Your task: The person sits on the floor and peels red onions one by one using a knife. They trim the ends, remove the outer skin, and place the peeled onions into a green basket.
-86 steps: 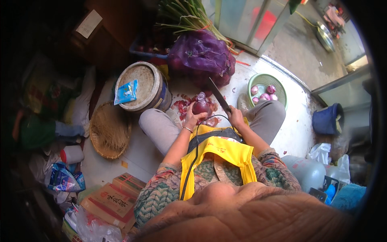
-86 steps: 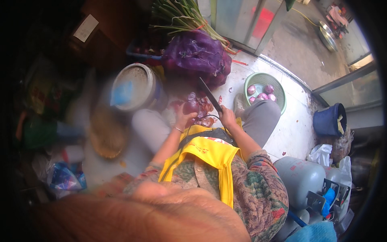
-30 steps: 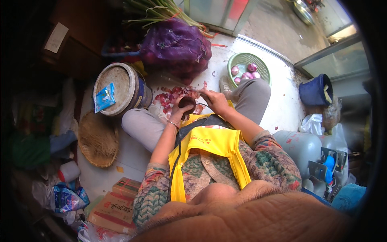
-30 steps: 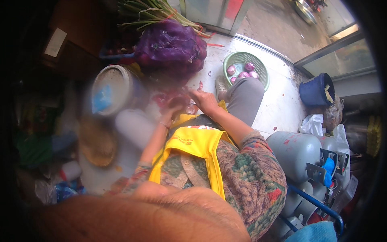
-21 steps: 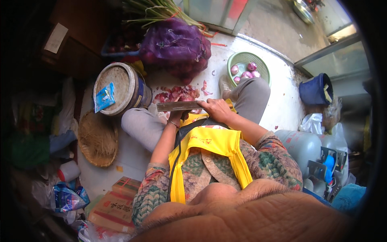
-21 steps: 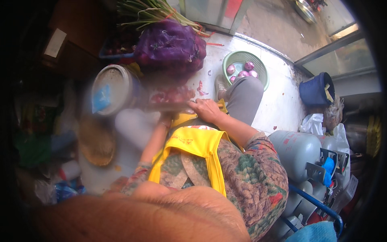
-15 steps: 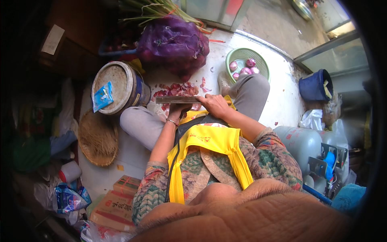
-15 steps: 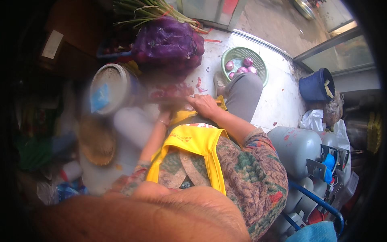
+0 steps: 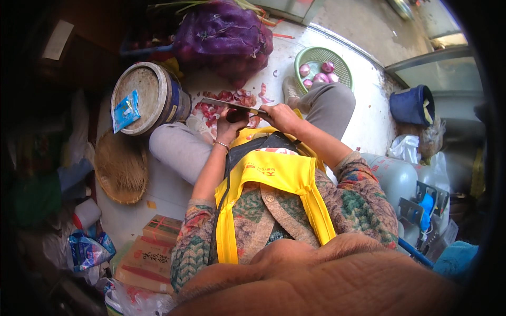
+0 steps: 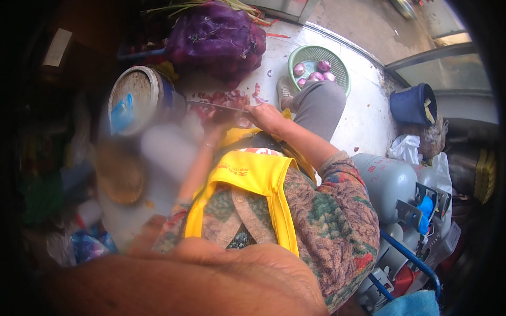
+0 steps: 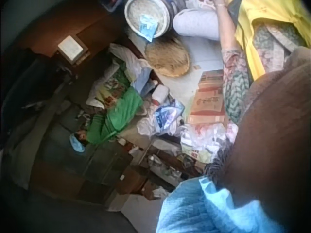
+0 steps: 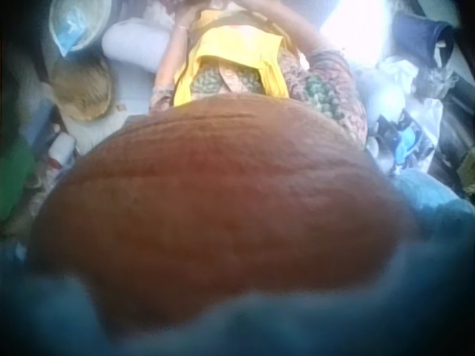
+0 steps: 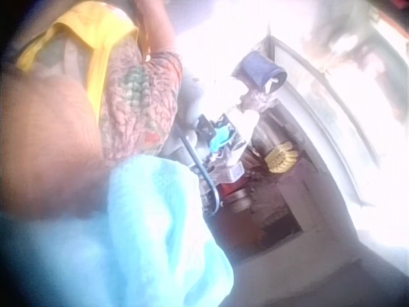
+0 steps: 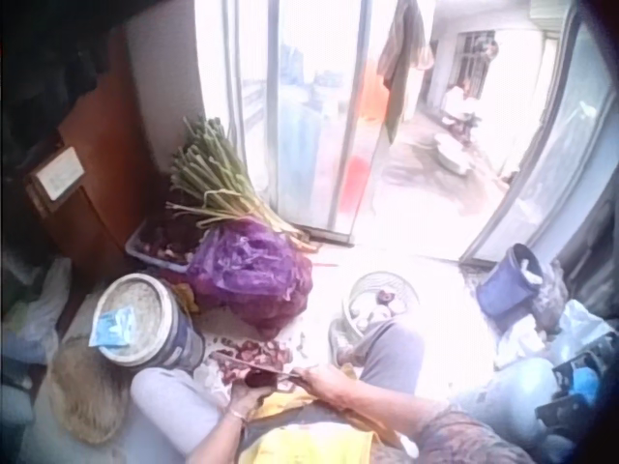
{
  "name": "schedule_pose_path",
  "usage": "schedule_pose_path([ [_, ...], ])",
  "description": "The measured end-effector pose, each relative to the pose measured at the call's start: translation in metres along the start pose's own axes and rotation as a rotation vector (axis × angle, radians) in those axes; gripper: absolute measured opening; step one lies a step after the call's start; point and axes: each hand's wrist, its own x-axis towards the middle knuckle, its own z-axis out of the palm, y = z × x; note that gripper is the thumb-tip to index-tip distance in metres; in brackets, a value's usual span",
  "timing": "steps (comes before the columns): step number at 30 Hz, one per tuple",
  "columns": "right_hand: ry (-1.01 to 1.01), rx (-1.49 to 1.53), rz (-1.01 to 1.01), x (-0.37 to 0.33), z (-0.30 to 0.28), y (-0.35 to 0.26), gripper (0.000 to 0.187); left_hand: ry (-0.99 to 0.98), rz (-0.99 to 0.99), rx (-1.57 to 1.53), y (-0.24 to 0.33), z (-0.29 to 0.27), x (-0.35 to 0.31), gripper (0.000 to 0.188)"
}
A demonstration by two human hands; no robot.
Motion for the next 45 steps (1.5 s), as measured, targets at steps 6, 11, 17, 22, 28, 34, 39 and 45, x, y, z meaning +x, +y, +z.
schedule_pose_path([
  [6, -0.009, -0.009, -0.02, 0.01, -0.003, -0.004, 0.017, -0.125, -0.211, -0.511, -0.02, -0.001, 0.001, 0.047],
  [11, -0.012, -0.011, -0.031, 0.011, 0.0, -0.006, 0.02, 0.0, 0.137, 0.009, -0.035, -0.003, 0.004, 0.052],
  [17, -0.065, -0.038, 0.05, 0.01, 0.004, -0.01, 0.028, -0.214, -0.214, -0.458, -0.028, -0.009, 0.007, 0.049],
  [22, -0.074, -0.094, 0.049, 0.013, 0.009, -0.01, 0.03, -0.148, -0.172, -0.309, -0.033, -0.003, 0.005, 0.047],
  [28, -0.069, -0.105, 0.076, 0.016, 0.012, -0.018, 0.023, -0.112, -0.251, -0.411, -0.017, -0.01, 0.001, 0.043],
  [34, -0.077, -0.107, 0.078, 0.024, 0.013, -0.025, 0.02, -0.088, -0.151, -0.239, -0.035, -0.01, 0.003, 0.037],
  [39, -0.006, -0.109, 0.062, 0.025, 0.019, -0.023, 0.018, -0.029, 0.078, -0.215, -0.047, -0.008, 0.005, 0.037],
  [45, -0.083, -0.128, 0.034, 0.027, 0.005, -0.021, 0.017, -0.208, -0.51, -0.952, -0.033, -0.018, 0.005, 0.039],
])
